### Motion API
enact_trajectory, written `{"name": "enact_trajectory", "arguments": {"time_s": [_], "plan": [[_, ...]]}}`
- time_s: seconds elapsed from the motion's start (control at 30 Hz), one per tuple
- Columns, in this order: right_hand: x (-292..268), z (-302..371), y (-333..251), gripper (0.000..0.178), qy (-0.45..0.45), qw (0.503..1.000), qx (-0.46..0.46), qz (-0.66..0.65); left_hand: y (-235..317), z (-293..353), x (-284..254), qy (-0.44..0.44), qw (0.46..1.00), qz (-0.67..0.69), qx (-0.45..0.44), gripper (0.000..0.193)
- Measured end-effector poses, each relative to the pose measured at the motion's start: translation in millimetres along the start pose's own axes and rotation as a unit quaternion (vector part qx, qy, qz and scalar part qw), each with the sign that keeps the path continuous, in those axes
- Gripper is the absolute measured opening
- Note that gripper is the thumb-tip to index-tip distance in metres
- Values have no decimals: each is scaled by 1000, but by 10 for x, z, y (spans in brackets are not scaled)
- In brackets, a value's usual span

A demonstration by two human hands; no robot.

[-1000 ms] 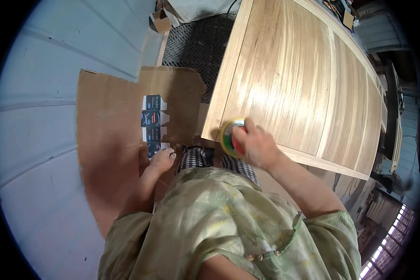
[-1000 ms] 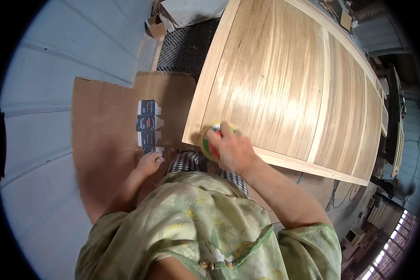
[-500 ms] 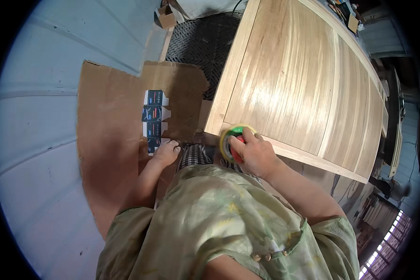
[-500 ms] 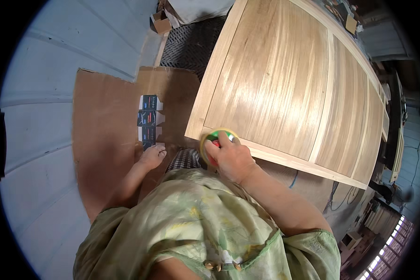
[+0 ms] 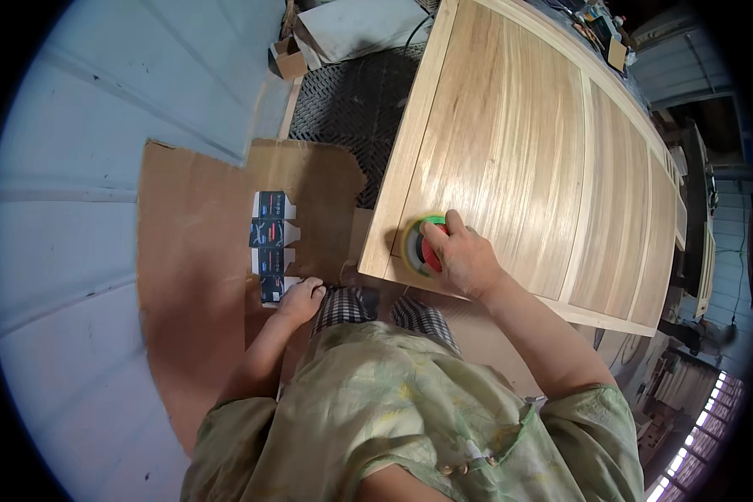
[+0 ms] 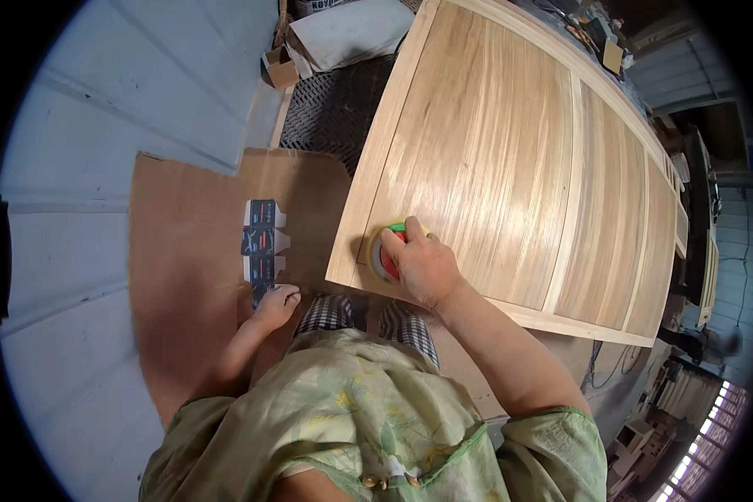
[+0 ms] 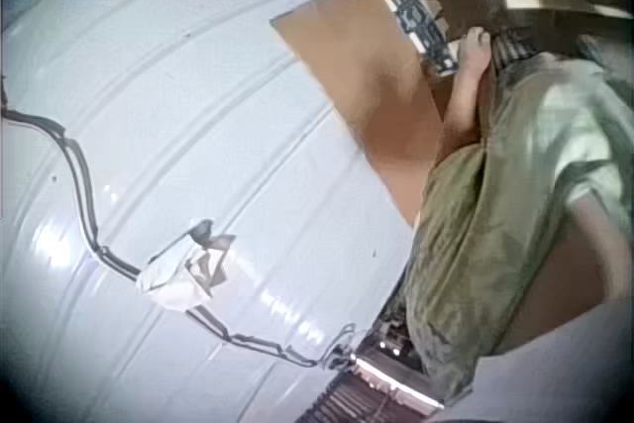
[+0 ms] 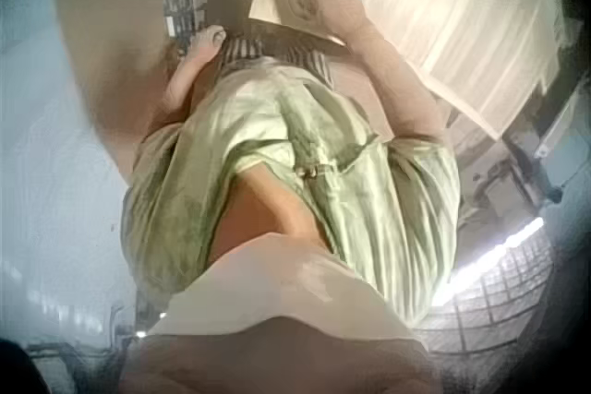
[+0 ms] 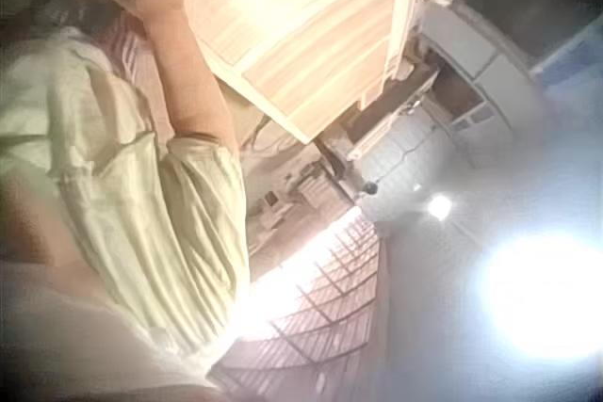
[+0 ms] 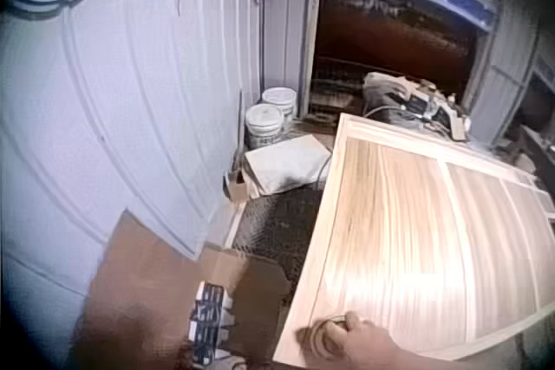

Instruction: The person uses a power orbital sander to smooth the surface and edges of a large wooden door or panel, moving the sander across various sections of the wood.

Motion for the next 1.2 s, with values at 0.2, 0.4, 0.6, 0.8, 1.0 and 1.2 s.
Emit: {"name": "enact_trajectory", "arguments": {"time_s": [0.2, 0.4, 0.6, 0.8, 1.0, 1.2], "plan": [[-237, -557, 328, 58, -19, 998, 56, -22, 1204, -514, -168, 91, 981, 158, 72, 47], [-467, -1172, 846, 56, 4, 997, 78, 0, 1754, -901, 71, 102, 988, 89, 78, 63], [-619, -2052, 1771, 50, 67, 990, 122, -38, 1851, -830, 34, 94, 993, 65, 25, 62], [-537, -1701, 1509, 54, 58, 979, 145, -134, 1712, -838, 43, 102, 985, 135, 28, 56], [-79, -292, 537, 60, 32, 993, -16, -114, 1483, -966, 79, 120, 962, 222, 101, 53], [59, 236, 2086, 56, 102, 922, 355, -117, 2005, -869, -102, 213, 947, -122, 206, 52]]}}
Point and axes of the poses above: each hand's wrist, its own z-axis away from the middle knuckle, its own x-axis out of the palm, y = z × x, the point moved 4 cm from there along -z, towards the middle knuckle, and after that the axes turned 13 degrees about z, right-handed, at the moved point
